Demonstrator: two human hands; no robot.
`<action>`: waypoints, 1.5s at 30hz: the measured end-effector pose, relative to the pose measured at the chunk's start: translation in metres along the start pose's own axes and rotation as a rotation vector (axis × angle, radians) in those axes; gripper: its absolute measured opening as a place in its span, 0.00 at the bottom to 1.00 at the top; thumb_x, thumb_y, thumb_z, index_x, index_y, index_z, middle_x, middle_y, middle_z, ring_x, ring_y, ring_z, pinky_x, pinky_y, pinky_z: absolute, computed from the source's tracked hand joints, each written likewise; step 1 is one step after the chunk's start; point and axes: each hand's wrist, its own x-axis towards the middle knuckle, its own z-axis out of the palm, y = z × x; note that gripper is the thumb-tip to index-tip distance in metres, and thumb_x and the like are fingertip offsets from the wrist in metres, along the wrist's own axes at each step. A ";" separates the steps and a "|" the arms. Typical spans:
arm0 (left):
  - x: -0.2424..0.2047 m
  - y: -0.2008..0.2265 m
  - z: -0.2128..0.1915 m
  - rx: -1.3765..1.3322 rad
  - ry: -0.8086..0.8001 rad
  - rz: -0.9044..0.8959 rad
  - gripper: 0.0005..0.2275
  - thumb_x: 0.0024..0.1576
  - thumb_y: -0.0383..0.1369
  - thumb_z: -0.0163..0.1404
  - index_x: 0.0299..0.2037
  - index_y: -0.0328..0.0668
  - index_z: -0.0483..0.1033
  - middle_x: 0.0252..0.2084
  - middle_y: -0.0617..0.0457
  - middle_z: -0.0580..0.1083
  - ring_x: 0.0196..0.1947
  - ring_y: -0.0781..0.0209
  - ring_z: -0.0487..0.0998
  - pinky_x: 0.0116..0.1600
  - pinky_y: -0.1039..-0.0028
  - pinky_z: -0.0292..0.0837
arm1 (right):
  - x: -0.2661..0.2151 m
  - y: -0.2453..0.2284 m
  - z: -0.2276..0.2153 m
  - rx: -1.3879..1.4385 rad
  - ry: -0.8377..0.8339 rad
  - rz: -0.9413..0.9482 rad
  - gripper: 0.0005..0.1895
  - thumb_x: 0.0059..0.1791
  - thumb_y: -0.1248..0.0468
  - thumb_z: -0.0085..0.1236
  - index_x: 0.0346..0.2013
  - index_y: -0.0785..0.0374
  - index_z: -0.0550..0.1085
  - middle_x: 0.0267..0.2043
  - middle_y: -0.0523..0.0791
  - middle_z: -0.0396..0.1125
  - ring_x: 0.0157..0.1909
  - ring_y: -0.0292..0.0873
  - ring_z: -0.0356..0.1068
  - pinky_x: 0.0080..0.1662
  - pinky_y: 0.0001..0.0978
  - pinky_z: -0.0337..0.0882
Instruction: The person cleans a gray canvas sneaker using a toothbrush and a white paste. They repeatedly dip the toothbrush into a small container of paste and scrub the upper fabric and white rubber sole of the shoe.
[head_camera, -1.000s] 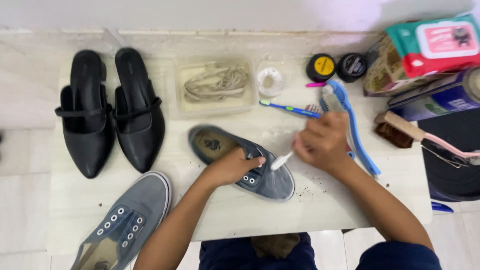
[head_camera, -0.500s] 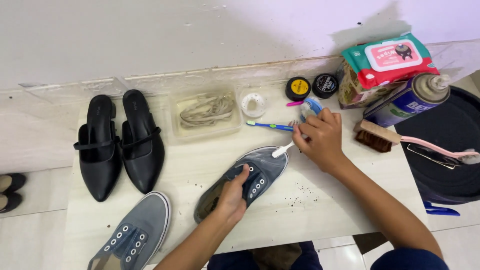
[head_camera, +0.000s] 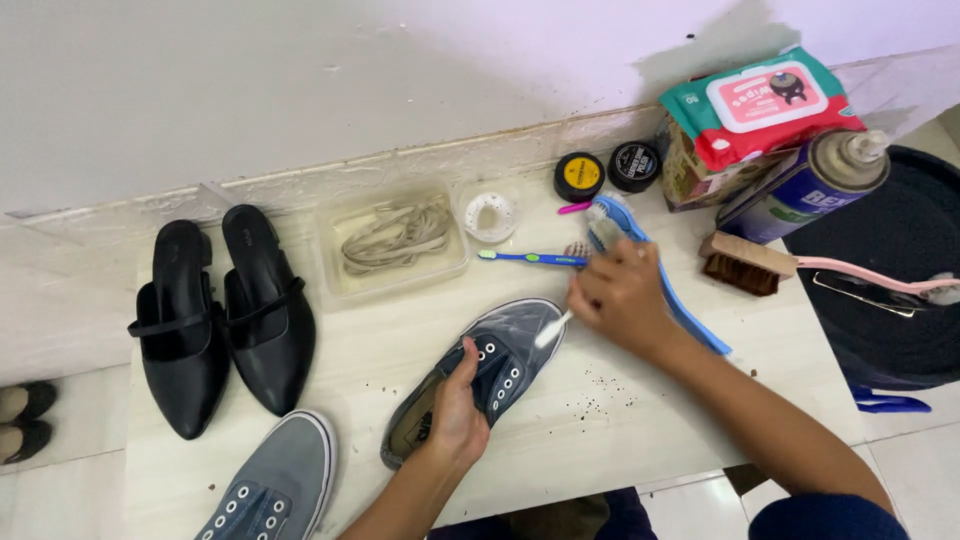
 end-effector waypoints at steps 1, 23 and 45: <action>0.002 0.000 -0.002 0.000 0.009 -0.004 0.24 0.53 0.42 0.48 0.55 0.31 0.73 0.55 0.43 0.75 0.53 0.52 0.75 0.57 0.65 0.71 | 0.001 -0.001 0.001 0.007 -0.006 0.003 0.13 0.46 0.62 0.55 0.17 0.55 0.70 0.23 0.38 0.64 0.39 0.46 0.57 0.43 0.41 0.52; 0.002 0.000 0.003 -0.034 0.035 0.010 0.25 0.53 0.42 0.47 0.57 0.33 0.72 0.56 0.45 0.74 0.55 0.51 0.74 0.57 0.64 0.71 | 0.003 -0.007 0.005 0.045 0.016 -0.083 0.13 0.46 0.63 0.56 0.19 0.57 0.66 0.25 0.39 0.60 0.36 0.47 0.54 0.42 0.44 0.50; 0.000 0.004 0.003 0.006 0.053 -0.030 0.26 0.53 0.45 0.45 0.59 0.36 0.71 0.59 0.48 0.74 0.57 0.55 0.73 0.60 0.67 0.69 | 0.000 0.009 0.003 0.074 0.016 -0.118 0.13 0.46 0.66 0.56 0.18 0.60 0.66 0.27 0.40 0.63 0.37 0.50 0.55 0.41 0.45 0.50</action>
